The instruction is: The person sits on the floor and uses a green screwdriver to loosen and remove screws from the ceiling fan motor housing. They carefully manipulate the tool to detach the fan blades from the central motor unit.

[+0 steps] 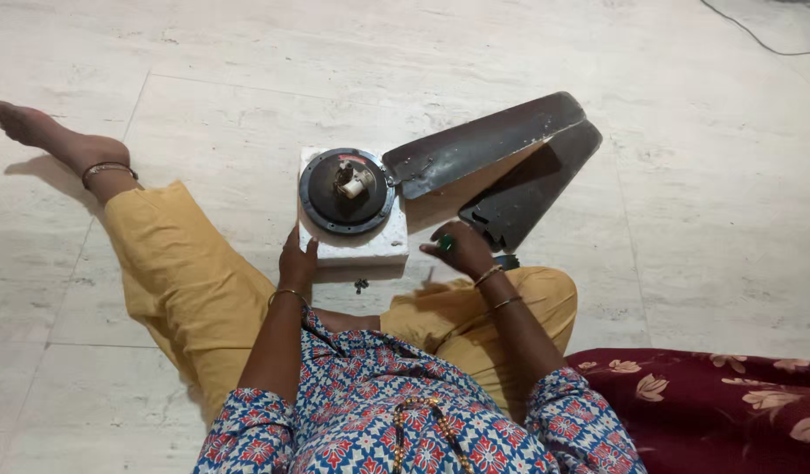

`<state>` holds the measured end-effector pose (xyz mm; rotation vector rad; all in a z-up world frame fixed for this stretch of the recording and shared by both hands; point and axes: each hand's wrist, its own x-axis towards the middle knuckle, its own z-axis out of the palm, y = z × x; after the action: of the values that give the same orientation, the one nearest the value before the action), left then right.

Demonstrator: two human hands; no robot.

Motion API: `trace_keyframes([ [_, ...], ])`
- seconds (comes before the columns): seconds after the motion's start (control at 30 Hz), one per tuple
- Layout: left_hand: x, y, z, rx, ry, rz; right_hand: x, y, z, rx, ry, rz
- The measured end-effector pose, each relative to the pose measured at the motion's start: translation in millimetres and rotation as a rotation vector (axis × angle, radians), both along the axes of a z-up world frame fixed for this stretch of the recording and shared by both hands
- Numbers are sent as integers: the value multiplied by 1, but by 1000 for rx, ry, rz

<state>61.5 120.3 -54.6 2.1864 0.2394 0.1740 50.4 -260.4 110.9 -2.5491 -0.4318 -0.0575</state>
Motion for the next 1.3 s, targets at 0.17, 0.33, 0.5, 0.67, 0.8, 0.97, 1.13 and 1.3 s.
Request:
trace_keyframes([
  [0.17,-8,-19,18,52,-25,89,25,-17,48,139,96,-233],
  [0.33,-20,-31,43,188,-160,62,57,-21,66,477,151,-325],
  [0.5,-19,-34,52,268,-179,1,100,4,60,644,172,-174],
  [0.67,-21,-32,49,215,-166,-3,125,34,57,437,57,-151],
  [0.8,-20,-31,46,199,-240,7,138,53,62,446,174,-235],
  [0.97,-18,-30,43,144,-172,13,147,63,64,365,169,-212],
  [1.13,-18,-32,43,158,-221,19,156,60,64,275,48,-134],
  [1.3,-16,-32,47,162,-187,6,171,67,62,230,85,-161],
])
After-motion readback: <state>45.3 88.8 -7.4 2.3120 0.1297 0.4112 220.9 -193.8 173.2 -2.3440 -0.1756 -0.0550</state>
